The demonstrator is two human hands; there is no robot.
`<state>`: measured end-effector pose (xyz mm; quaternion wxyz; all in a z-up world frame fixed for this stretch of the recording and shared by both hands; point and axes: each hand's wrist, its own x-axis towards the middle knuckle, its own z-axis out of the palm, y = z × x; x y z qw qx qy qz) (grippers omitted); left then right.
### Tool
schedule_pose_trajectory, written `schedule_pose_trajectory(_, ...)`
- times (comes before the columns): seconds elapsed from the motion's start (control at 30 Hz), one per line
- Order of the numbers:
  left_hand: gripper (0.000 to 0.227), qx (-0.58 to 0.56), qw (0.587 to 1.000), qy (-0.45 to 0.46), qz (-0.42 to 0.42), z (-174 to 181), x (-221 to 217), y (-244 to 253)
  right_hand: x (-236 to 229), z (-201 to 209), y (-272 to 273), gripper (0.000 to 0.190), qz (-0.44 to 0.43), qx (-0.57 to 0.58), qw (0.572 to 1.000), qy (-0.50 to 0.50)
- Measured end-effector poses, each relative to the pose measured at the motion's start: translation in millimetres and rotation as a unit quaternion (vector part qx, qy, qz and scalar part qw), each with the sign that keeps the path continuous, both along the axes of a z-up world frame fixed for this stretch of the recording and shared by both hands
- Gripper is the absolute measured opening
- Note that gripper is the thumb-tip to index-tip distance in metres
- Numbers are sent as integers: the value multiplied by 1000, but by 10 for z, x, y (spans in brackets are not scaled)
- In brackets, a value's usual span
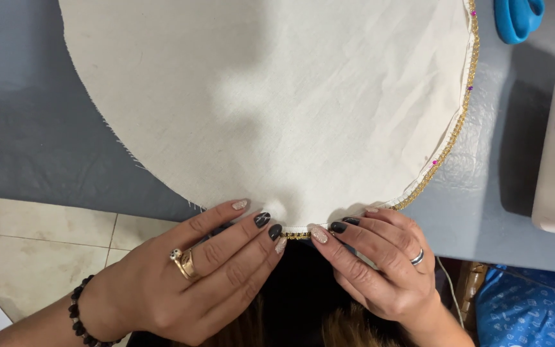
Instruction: Pinning a gold decorative trim along the edge of a circular white fabric piece to prepare it for sewing.
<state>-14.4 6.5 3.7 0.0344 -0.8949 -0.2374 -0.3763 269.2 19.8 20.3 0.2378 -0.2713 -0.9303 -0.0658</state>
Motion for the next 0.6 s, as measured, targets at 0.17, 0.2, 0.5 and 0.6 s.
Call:
schedule_pose_trajectory(0.17, 15, 6, 1000, 0, -1, 2, 8, 29, 41, 1, 9, 25, 19, -6, 1000, -18)
schedule_pose_trajectory(0.2, 15, 6, 1000, 0, -2, 9, 3, 31, 31, 21, 1, 25, 18, -6, 1000, -17)
schedule_pose_trajectory(0.5, 15, 4, 999, 30, 12, 82, -7, 2, -66, 55, -42, 37, -21, 0, 999, -47)
schedule_pose_trajectory(0.6, 19, 20, 998, 56, 27, 58, -89, -52, -84, 59, -57, 34, -29, 7, 999, -44)
